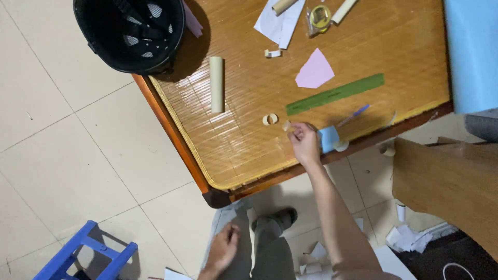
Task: Cutting small squares of colored paper and sticking them onto a wall around a light switch to create a checkered pattern.
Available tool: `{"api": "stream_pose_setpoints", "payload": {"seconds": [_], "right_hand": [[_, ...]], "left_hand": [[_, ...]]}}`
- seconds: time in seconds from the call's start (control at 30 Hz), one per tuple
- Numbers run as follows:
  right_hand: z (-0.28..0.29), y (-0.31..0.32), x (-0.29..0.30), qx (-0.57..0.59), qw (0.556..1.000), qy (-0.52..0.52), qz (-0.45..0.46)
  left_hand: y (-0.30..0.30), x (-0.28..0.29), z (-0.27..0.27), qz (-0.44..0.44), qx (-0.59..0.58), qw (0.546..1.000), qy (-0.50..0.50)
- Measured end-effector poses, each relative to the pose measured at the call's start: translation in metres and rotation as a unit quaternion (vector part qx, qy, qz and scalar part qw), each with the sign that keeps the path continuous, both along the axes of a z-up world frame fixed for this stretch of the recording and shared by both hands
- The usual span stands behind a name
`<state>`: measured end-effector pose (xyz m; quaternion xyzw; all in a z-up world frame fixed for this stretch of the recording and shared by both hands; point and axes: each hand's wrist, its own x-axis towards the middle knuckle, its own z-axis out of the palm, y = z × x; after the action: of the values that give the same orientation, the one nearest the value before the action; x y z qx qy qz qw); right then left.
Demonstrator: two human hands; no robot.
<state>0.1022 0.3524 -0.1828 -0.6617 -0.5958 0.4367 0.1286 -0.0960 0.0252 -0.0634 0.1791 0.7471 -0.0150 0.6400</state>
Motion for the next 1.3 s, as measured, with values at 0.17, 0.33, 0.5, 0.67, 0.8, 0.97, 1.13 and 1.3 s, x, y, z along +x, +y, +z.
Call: {"api": "stream_pose_setpoints", "payload": {"seconds": [0.17,0.33,0.5,0.67,0.8,0.97,1.13,1.3], "right_hand": [[0.016,0.015,0.008,-0.063,0.994,-0.086,0.023],[0.011,0.016,-0.011,0.087,0.975,-0.1,0.177],[0.012,0.01,-0.065,0.073,0.937,-0.154,0.305],[0.001,-0.017,-0.063,0.079,0.952,-0.074,0.287],[0.007,-0.039,-0.048,0.07,0.964,-0.016,0.255],[0.013,-0.045,-0.017,0.118,0.977,0.029,0.174],[0.046,0.007,0.038,0.141,0.982,-0.096,-0.086],[0.066,0.042,0.075,-0.067,0.969,-0.232,0.059]], "left_hand": [[0.016,0.002,0.006,-0.01,-0.027,0.999,-0.02],[0.067,0.001,0.024,0.007,-0.159,0.985,-0.06],[0.072,0.004,0.019,-0.028,-0.187,0.98,-0.06],[0.06,-0.002,-0.002,-0.008,-0.194,0.978,-0.07],[0.04,-0.001,-0.016,-0.013,-0.144,0.989,-0.033],[0.067,-0.004,-0.006,-0.028,-0.197,0.979,-0.047],[0.06,-0.003,-0.016,-0.034,-0.194,0.979,-0.042],[0.084,0.0,-0.009,-0.071,-0.219,0.971,-0.058]]}}
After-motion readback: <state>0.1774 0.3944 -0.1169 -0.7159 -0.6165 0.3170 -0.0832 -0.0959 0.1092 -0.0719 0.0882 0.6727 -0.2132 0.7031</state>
